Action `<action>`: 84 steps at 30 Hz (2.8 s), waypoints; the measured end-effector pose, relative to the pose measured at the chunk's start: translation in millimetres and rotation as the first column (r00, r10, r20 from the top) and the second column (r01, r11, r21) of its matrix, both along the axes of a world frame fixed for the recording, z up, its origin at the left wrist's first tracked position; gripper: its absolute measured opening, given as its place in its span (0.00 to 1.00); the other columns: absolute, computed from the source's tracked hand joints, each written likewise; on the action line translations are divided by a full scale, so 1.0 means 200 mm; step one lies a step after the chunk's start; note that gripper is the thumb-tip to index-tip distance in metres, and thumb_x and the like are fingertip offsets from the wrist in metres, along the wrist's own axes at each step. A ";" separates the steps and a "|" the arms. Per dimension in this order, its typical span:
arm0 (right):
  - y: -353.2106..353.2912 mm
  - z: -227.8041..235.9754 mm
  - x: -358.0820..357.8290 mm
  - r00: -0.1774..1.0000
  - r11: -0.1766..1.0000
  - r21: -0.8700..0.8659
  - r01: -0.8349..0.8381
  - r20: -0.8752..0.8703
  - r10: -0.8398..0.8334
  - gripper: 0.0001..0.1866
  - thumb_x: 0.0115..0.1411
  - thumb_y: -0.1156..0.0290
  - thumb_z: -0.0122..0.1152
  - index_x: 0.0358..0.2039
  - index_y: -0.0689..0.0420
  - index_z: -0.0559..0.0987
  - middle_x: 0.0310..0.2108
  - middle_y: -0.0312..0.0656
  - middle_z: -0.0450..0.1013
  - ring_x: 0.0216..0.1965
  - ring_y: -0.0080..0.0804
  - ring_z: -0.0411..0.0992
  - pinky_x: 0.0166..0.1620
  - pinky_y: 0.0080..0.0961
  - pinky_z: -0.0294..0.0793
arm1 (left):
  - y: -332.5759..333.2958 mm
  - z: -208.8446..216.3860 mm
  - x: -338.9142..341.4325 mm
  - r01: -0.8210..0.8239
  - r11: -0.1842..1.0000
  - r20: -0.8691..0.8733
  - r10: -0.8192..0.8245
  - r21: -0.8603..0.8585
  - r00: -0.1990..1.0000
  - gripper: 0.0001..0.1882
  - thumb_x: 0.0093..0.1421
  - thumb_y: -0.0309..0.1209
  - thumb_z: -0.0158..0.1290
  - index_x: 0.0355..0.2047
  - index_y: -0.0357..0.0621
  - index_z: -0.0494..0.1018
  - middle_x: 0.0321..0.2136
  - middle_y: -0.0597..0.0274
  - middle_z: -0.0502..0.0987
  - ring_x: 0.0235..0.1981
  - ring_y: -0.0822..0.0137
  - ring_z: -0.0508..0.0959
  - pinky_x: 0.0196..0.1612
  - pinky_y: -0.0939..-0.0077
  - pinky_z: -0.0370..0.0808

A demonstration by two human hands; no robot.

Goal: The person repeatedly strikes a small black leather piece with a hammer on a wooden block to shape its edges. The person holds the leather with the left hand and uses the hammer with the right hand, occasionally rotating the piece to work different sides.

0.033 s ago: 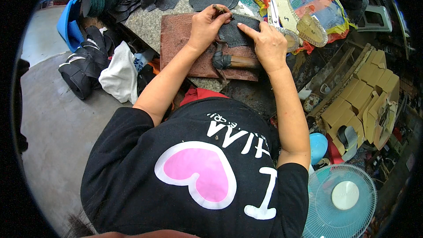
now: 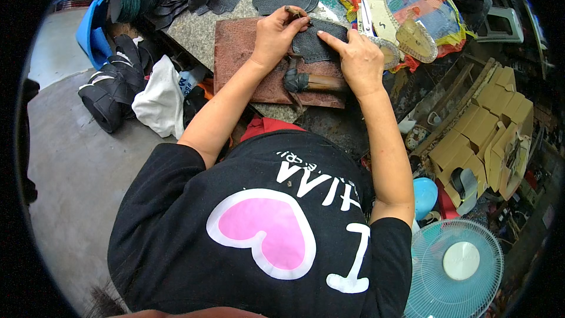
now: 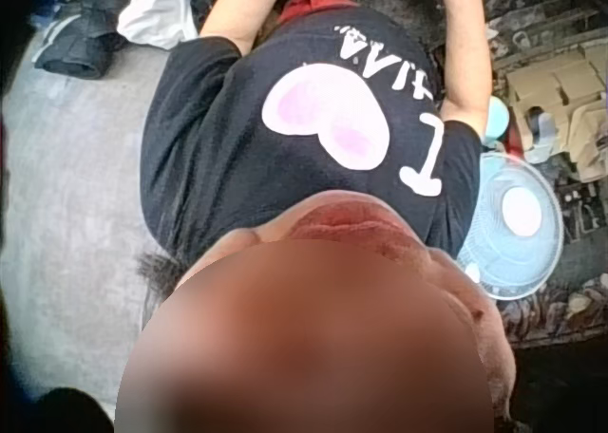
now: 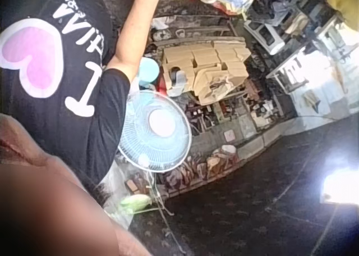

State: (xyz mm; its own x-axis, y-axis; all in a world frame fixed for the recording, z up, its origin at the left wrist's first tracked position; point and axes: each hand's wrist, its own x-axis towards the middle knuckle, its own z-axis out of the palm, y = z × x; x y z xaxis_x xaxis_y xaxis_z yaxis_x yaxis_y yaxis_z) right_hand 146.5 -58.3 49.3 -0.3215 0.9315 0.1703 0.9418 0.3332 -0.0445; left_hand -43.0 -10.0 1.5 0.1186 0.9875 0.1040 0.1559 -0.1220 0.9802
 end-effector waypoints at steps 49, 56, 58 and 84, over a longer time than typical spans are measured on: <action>-0.36 0.08 0.06 0.829 0.921 -0.189 0.339 -0.404 -0.388 0.18 0.64 0.57 0.57 0.53 0.47 0.77 0.38 0.43 0.79 0.35 0.40 0.78 0.35 0.32 0.76 | -0.02 -0.01 0.05 -0.029 0.996 -0.070 0.035 0.084 0.997 0.05 0.60 0.24 0.58 0.36 0.36 0.77 0.32 0.58 0.82 0.30 0.74 0.82 0.33 0.80 0.78; -0.32 0.44 0.02 0.278 0.952 0.128 0.277 -0.960 0.048 0.24 0.70 0.60 0.49 0.61 0.62 0.65 0.29 0.41 0.73 0.27 0.23 0.68 0.31 0.19 0.69 | -0.01 0.04 0.08 0.126 0.884 -0.323 0.029 0.449 0.946 0.09 0.53 0.22 0.58 0.36 0.38 0.74 0.29 0.51 0.78 0.32 0.52 0.79 0.36 0.64 0.76; -0.29 0.37 -0.02 0.290 0.951 0.274 0.145 -0.930 0.224 0.21 0.69 0.60 0.51 0.61 0.50 0.68 0.30 0.45 0.75 0.28 0.25 0.69 0.32 0.23 0.71 | -0.01 0.05 0.09 0.181 0.847 -0.397 0.038 0.500 0.917 0.09 0.52 0.21 0.57 0.35 0.39 0.73 0.28 0.51 0.77 0.32 0.50 0.78 0.37 0.61 0.75; 0.00 -0.03 0.06 0.808 0.955 -0.055 0.290 -0.521 -0.276 0.10 0.54 0.64 0.68 0.27 0.54 0.76 0.25 0.39 0.73 0.28 0.39 0.74 0.31 0.35 0.70 | -0.02 0.01 0.06 -0.035 0.998 -0.002 0.036 0.060 0.999 0.06 0.61 0.23 0.55 0.38 0.36 0.76 0.31 0.60 0.82 0.33 0.73 0.82 0.37 0.80 0.78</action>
